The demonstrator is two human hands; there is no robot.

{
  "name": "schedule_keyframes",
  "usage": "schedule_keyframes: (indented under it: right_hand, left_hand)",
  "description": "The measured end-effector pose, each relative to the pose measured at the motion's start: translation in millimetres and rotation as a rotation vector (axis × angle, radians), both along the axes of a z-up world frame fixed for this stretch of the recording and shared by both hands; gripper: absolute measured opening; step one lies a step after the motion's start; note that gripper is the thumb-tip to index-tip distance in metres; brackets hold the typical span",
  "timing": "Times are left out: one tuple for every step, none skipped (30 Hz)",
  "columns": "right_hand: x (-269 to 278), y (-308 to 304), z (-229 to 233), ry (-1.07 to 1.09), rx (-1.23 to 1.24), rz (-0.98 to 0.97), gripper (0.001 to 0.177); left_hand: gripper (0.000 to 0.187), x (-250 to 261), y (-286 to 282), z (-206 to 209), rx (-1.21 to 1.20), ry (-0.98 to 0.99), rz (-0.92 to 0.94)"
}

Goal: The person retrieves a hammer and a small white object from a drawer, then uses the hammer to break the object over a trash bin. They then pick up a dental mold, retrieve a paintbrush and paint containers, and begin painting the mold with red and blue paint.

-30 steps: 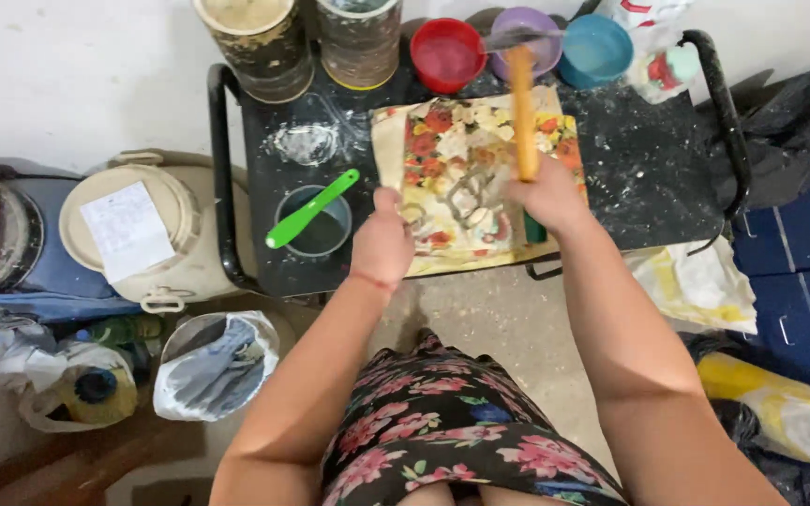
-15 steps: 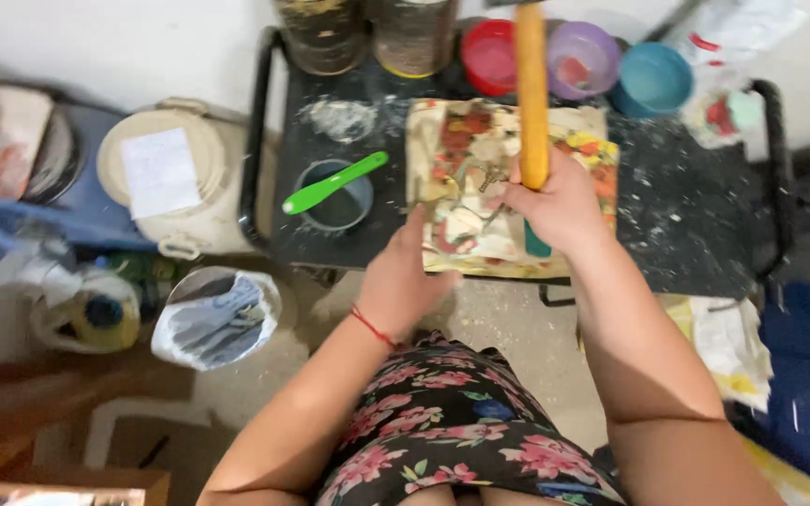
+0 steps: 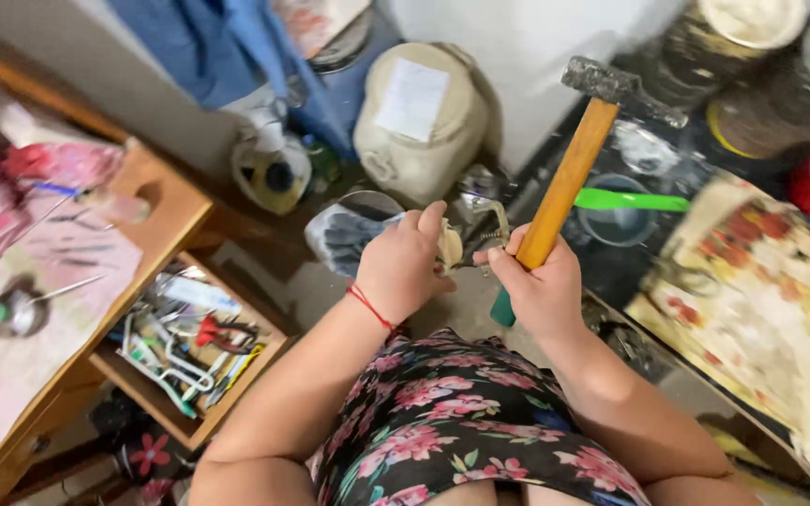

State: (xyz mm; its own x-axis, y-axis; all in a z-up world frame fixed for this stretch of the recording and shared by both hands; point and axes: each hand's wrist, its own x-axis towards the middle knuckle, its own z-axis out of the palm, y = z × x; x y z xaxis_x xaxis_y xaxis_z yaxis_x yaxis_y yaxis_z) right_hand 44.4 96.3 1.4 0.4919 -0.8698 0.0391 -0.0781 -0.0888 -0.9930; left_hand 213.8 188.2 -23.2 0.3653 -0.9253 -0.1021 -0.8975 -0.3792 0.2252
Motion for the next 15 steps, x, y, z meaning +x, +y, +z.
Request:
schedule_keyframes:
  right_hand:
    - [15, 5, 3, 0.002, 0.001, 0.024, 0.018]
    - [29, 10, 7, -0.025, 0.012, 0.056, 0.017]
    - [42, 14, 10, -0.052, 0.024, 0.088, 0.017]
    - [55, 16, 5, -0.047, 0.024, 0.097, 0.017]
    - [68, 17, 0, -0.028, 0.045, 0.134, 0.020]
    - [79, 18, -4, -0.009, 0.065, 0.166, 0.024]
    - [86, 16, -1, -0.004, 0.064, 0.170, 0.024]
    - [92, 16, 2, 0.083, 0.109, 0.144, 0.019]
    - [96, 15, 4, 0.170, 0.153, 0.117, 0.016]
    - [95, 11, 12, 0.173, 0.153, 0.116, 0.016]
    - [93, 7, 21, 0.366, 0.069, 0.214, 0.020]
    - [90, 3, 29, 0.557, -0.016, 0.311, 0.041]
    - [83, 1, 7, 0.560, -0.016, 0.309, 0.041]
    - [74, -3, -13, 0.623, -0.048, 0.311, 0.033]
    - [64, -6, -34, 0.686, -0.080, 0.312, 0.027]
  left_hand:
    - [0.133, 15, 10, 6, 0.001, 0.002, 0.024]
    - [0.119, 29, 17, 13, -0.020, -0.044, 0.001]
    - [0.106, 42, 23, 19, -0.040, -0.090, -0.022]
    - [0.106, 55, 29, 12, -0.040, -0.086, -0.013]
    - [0.091, 68, 34, 6, -0.045, -0.074, 0.001]
    - [0.076, 80, 37, -1, -0.050, -0.062, 0.010]
    - [0.076, 95, 39, -11, -0.051, -0.057, 0.015]
    - [0.072, 109, 41, -22, -0.017, -0.029, 0.025]
    - [0.067, 122, 43, -33, 0.017, -0.002, 0.035]
    - [0.067, 134, 46, -36, 0.017, 0.002, 0.034]
    - [0.070, 145, 48, -39, 0.039, 0.032, 0.057]
    - [0.073, 156, 49, -42, 0.061, 0.060, 0.079]
    - [0.073, 163, 52, -40, 0.060, 0.062, 0.077]
    - [0.071, 168, 53, -38, 0.063, 0.047, 0.067]
    - [0.068, 173, 53, -36, 0.066, 0.031, 0.057]
